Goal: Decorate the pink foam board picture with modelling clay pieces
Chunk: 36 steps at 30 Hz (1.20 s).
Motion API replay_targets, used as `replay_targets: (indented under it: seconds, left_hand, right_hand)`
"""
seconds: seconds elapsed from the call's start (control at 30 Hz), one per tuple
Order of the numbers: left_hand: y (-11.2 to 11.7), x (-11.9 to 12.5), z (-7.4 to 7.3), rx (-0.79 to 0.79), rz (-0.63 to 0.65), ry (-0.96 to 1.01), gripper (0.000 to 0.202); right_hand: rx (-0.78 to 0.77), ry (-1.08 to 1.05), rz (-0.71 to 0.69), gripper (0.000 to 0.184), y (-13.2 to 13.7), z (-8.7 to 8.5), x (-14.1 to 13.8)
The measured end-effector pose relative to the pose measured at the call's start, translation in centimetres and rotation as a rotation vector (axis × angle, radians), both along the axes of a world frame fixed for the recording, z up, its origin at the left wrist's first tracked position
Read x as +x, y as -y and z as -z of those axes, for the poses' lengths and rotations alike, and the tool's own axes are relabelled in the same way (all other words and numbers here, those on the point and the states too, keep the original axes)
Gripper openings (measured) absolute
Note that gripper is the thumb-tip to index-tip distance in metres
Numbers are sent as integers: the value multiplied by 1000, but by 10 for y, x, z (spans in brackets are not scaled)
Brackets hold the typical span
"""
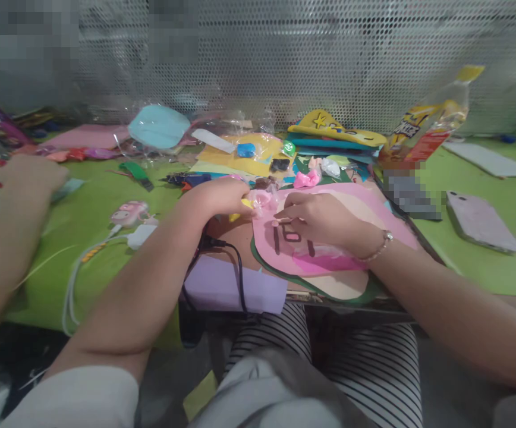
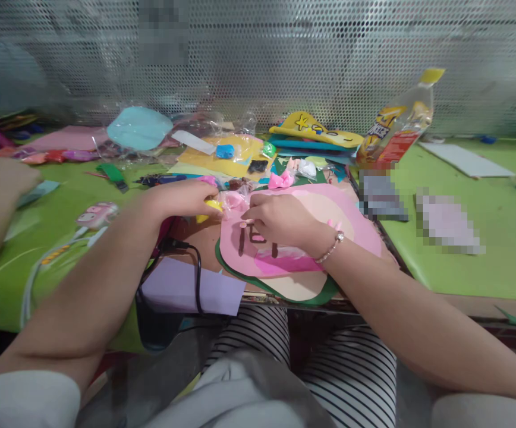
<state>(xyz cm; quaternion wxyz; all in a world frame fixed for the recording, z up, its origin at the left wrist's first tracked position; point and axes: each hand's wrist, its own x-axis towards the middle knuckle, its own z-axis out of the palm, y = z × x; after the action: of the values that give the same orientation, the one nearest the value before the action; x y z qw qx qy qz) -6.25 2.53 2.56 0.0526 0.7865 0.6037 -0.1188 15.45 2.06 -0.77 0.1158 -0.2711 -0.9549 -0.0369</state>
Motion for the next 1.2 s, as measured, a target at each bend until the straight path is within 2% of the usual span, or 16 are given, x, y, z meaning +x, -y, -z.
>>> replay_targets:
  seconds: [0.43,0.57,0.7,0.8,0.87,0.97,1.13,1.2]
  left_hand:
    - [-1,-2,1,9,-2,39,43]
    - [-1,-4,-1,53,-4,74,34]
    - [1,-2,-6,256,-87,292,32]
    - [5,10,-8,362,-65,545,32]
    - [10,21,-7,367,-26,651,34]
    - [16,34,-4,356,-7,718,35]
    - [18,35,-1,324,72,722,32]
    - [18,34,0,287,129,788,28]
  right_hand:
    - [3,34,-42,38,0,2,1]
    - [85,-120,50,40,-1,-8,8]
    - [169,-325,207,32,-7,-21,16]
    - [135,-401,226,33,-9,-29,16]
    - [88,-407,201,37,-8,-31,13]
    - [28,-409,143,30,-8,-27,9]
    - [-58,-477,167,22,-10,-16,7]
    - [-86,-512,171,20,-10,-14,6]
